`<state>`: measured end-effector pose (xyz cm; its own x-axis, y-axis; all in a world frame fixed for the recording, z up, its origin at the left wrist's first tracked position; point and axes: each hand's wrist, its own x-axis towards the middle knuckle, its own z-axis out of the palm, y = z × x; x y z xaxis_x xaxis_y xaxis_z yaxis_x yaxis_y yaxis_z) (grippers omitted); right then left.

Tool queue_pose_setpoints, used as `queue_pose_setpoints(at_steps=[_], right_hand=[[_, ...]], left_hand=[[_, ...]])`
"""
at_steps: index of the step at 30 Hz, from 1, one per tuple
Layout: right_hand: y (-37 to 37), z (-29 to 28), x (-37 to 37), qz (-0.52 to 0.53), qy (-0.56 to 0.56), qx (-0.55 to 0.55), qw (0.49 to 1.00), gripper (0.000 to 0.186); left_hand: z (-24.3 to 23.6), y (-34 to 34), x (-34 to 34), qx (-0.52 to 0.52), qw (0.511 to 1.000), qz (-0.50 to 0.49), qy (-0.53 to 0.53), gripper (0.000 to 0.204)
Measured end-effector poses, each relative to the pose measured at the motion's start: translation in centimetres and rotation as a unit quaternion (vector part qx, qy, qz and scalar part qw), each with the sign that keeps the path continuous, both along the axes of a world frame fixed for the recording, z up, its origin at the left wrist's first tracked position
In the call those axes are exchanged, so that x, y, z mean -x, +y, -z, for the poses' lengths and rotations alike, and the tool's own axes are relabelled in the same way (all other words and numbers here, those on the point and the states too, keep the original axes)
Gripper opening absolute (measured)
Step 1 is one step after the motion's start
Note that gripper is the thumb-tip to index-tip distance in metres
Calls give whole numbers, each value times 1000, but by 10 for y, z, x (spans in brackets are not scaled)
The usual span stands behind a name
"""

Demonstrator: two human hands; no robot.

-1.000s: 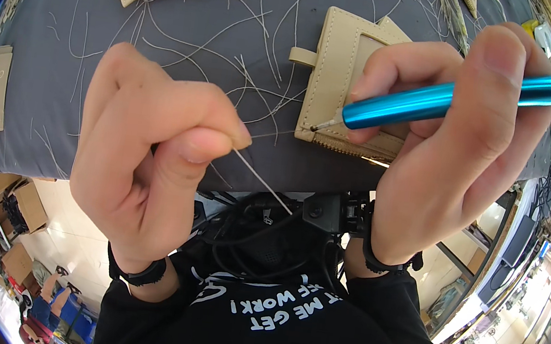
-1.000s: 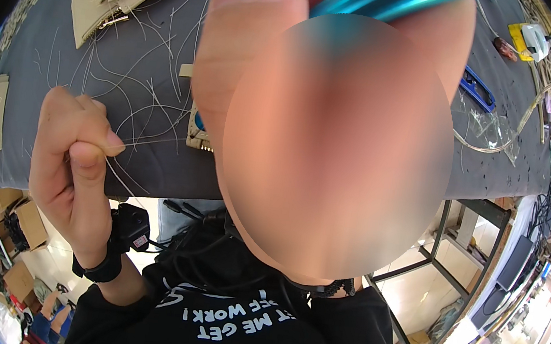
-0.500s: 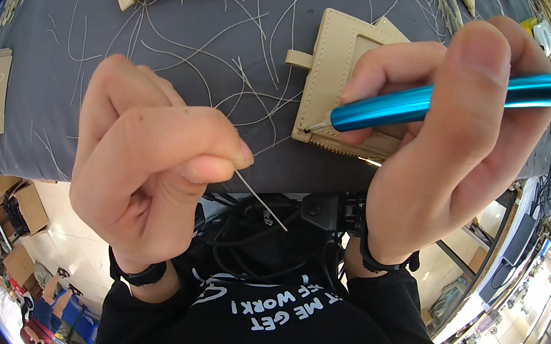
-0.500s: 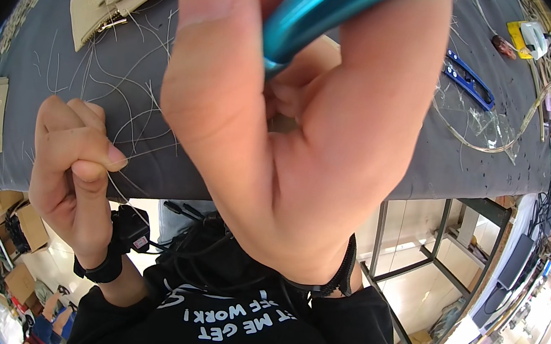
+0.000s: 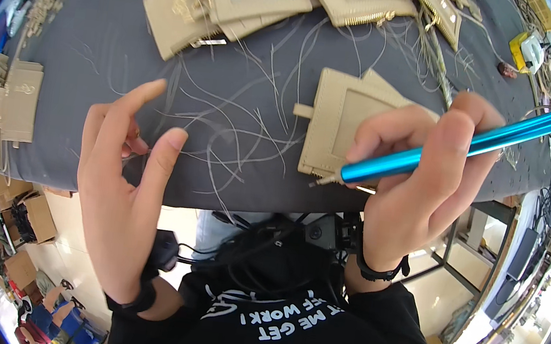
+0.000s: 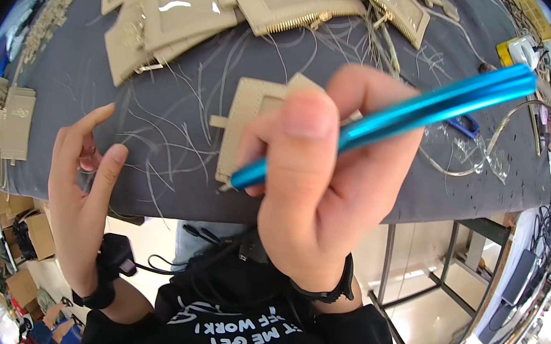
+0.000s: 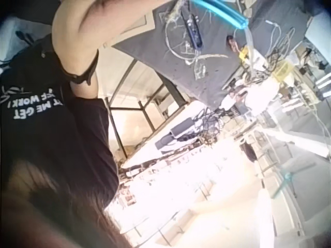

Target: The person uses a blue awl to puncture holes along the zipper edges of beige leather pouches. They repeatedly pick up pouches from a pile, align the tool, and push it through the material to create stitch holes, then place the pouches back on the table.

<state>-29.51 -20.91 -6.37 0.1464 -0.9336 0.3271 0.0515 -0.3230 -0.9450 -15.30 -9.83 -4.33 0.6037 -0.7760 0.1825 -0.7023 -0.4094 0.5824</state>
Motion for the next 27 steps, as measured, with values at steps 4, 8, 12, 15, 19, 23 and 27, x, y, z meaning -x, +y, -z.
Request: queue_pose_setpoints(at_steps=[4, 8, 12, 15, 19, 23, 27], right_hand=[[-5, 1, 6, -35, -75, 9, 996, 29], [-4, -6, 12, -11, -150, -37, 988, 33], [13, -10, 17, -12, -212, -44, 976, 35], [25, -6, 26, -112, -193, -49, 974, 25], [32, -11, 23, -180, -105, -150, 967, 18], [17, -6, 25, -169, -106, -153, 968, 15], [12, -3, 24, -160, -198, -154, 955, 14]], left_hand=[[-16, -5, -38, -52, 994, -12, 93, 32], [-16, -31, -74, -104, 955, 27, 277, 36], [-15, -48, -103, -104, 863, 43, 492, 31], [-11, -55, -112, -140, 870, 65, 468, 30], [-26, -57, -83, -111, 918, 62, 376, 29], [-33, -32, -87, 6, 980, 25, 198, 30], [-55, -3, -80, 92, 993, -30, 66, 33]])
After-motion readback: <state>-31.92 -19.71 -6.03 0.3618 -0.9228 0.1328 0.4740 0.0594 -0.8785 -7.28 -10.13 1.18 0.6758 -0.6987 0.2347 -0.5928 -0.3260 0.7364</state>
